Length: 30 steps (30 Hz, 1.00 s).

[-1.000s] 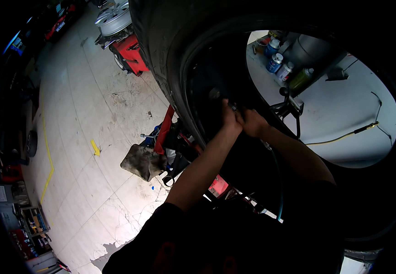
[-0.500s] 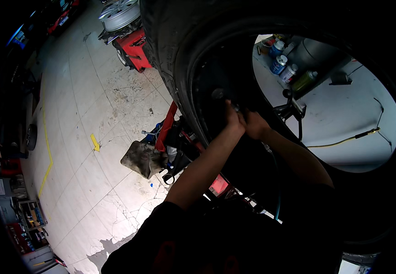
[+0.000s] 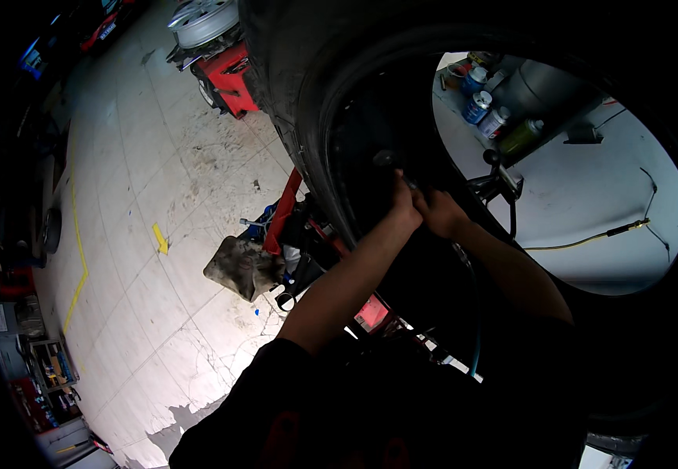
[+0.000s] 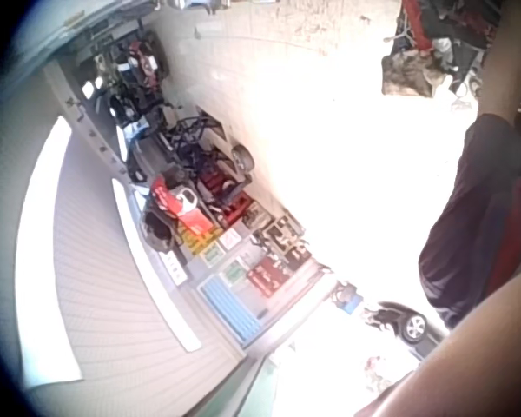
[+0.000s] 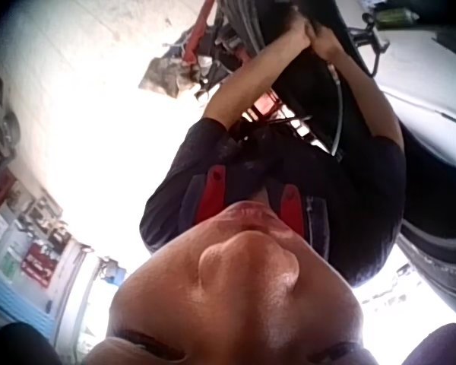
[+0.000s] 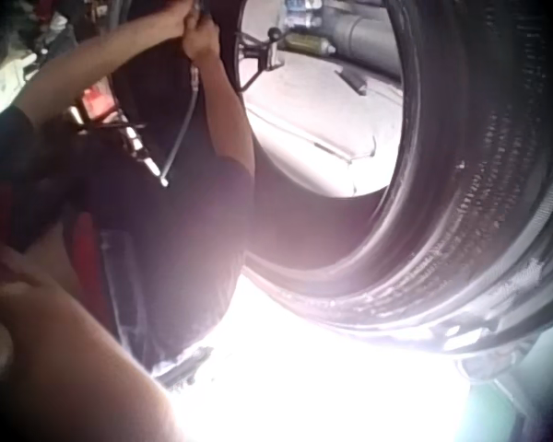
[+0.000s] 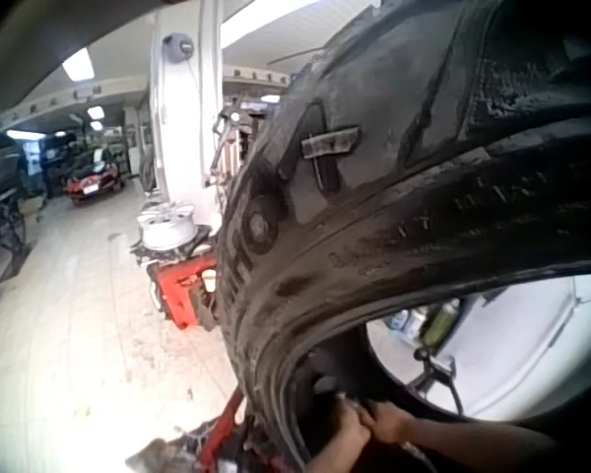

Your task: The person works on a tire mounted on a red tire changer, repeatedly applying spray lubricant and wiping the inner bead area with a cloth. They use a metal ring tool to press or adjust the bead and continue cleaning the inner surface throughout the clip.

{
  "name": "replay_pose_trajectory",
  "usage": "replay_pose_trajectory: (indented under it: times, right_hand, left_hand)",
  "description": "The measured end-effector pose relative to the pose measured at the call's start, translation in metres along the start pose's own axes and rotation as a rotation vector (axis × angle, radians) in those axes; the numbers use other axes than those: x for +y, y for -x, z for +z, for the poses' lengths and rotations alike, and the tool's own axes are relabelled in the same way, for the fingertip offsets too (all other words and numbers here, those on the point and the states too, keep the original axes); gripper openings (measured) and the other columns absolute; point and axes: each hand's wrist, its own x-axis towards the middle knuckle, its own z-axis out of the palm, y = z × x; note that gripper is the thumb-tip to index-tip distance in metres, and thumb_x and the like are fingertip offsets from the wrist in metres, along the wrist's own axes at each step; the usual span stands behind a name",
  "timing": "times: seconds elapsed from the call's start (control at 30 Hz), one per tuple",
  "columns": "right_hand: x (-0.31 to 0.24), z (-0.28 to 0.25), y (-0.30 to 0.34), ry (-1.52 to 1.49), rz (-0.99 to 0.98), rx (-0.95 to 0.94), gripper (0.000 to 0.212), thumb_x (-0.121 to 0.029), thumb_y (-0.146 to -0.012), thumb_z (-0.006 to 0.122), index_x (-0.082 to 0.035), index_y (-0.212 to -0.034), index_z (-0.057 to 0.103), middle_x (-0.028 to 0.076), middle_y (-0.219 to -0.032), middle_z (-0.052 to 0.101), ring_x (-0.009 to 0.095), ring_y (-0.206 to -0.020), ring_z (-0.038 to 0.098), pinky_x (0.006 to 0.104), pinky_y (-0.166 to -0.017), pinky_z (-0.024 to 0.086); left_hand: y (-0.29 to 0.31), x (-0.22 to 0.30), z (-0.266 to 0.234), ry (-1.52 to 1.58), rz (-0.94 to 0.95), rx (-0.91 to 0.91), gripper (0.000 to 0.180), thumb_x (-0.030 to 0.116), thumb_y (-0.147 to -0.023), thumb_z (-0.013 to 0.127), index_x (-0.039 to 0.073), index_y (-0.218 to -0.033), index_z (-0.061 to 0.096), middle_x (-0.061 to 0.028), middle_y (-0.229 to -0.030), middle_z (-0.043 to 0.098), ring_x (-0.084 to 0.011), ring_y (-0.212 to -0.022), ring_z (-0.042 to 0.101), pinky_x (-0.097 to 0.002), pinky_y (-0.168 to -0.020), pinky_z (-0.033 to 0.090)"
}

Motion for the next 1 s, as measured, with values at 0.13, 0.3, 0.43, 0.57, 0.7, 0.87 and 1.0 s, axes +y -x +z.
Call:
replay_pose_trajectory:
  times: [0.13, 0.3, 0.43, 0.57, 0.7, 0.87, 1.0]
  right_hand:
    - [-0.001, 0.004, -0.011, 0.058, -0.019, 0.036, 0.057, -0.045, -0.096, 0.035, 0.006, -0.117, 0.05, 0.033, -0.107, 0.06, 0.048, -0.105, 0.056, 0.0509, -0.092, 0.044]
    - [0.005, 0.008, -0.013, 0.013, -0.063, 0.092, 0.055, -0.045, -0.096, 0.035, 0.005, -0.115, 0.05, 0.033, -0.105, 0.061, 0.049, -0.103, 0.056, 0.0506, -0.092, 0.045]
    - [0.002, 0.004, -0.003, 0.011, -0.033, 0.046, 0.054, -0.044, -0.096, 0.036, 0.005, -0.114, 0.051, 0.032, -0.103, 0.061, 0.049, -0.103, 0.056, 0.0508, -0.091, 0.045]
    - [-0.001, 0.0, -0.007, 0.051, -0.005, 0.06, 0.054, -0.045, -0.097, 0.036, 0.004, -0.114, 0.051, 0.033, -0.103, 0.061, 0.049, -0.102, 0.056, 0.0511, -0.09, 0.045]
    - [0.003, 0.002, -0.007, 0.047, -0.035, 0.068, 0.056, -0.046, -0.096, 0.035, 0.004, -0.115, 0.051, 0.033, -0.103, 0.061, 0.049, -0.101, 0.057, 0.0512, -0.091, 0.045]
    - [0.007, 0.005, 0.007, 0.061, -0.008, 0.029, 0.056, -0.046, -0.096, 0.035, 0.004, -0.118, 0.05, 0.033, -0.102, 0.061, 0.048, -0.102, 0.057, 0.0509, -0.092, 0.045]
    - [-0.008, -0.001, 0.004, 0.077, -0.004, -0.004, 0.057, -0.045, -0.097, 0.035, 0.004, -0.123, 0.048, 0.033, -0.103, 0.061, 0.048, -0.103, 0.057, 0.0501, -0.093, 0.045]
  left_hand:
    - [0.005, 0.01, -0.001, 0.011, 0.032, -0.076, 0.036, 0.047, -0.093, 0.053, 0.011, -0.088, 0.054, 0.0042, -0.069, 0.042, -0.008, -0.059, 0.042, -0.0258, -0.062, 0.043]
    - [0.009, 0.009, 0.006, 0.026, 0.041, -0.041, 0.04, 0.049, -0.093, 0.051, 0.01, -0.097, 0.055, 0.0029, -0.076, 0.047, -0.0097, -0.066, 0.048, -0.0272, -0.067, 0.045]
    - [-0.006, 0.006, -0.002, -0.07, -0.024, -0.016, 0.053, 0.053, -0.094, 0.049, 0.008, -0.123, 0.051, -0.0049, -0.107, 0.055, -0.0168, -0.097, 0.055, -0.0315, -0.087, 0.045]
    - [0.008, 0.005, 0.001, -0.039, 0.006, -0.137, 0.068, 0.053, -0.094, 0.049, 0.007, -0.143, 0.036, -0.0132, -0.14, 0.042, -0.0253, -0.128, 0.043, -0.0379, -0.108, 0.033]
    - [0.002, 0.005, -0.002, -0.047, -0.008, -0.165, 0.068, 0.051, -0.095, 0.045, 0.006, -0.144, 0.034, -0.0131, -0.143, 0.039, -0.0245, -0.13, 0.041, -0.0375, -0.109, 0.032]
    - [0.009, -0.004, -0.005, -0.06, 0.006, -0.133, 0.054, 0.05, -0.096, 0.044, 0.007, -0.128, 0.047, -0.0063, -0.121, 0.052, -0.0209, -0.112, 0.051, -0.0395, -0.1, 0.041]
    - [0.024, 0.007, 0.002, -0.039, -0.005, -0.102, 0.067, 0.051, -0.1, 0.033, 0.006, -0.148, 0.027, -0.0127, -0.15, 0.032, -0.0264, -0.138, 0.032, -0.0381, -0.114, 0.027]
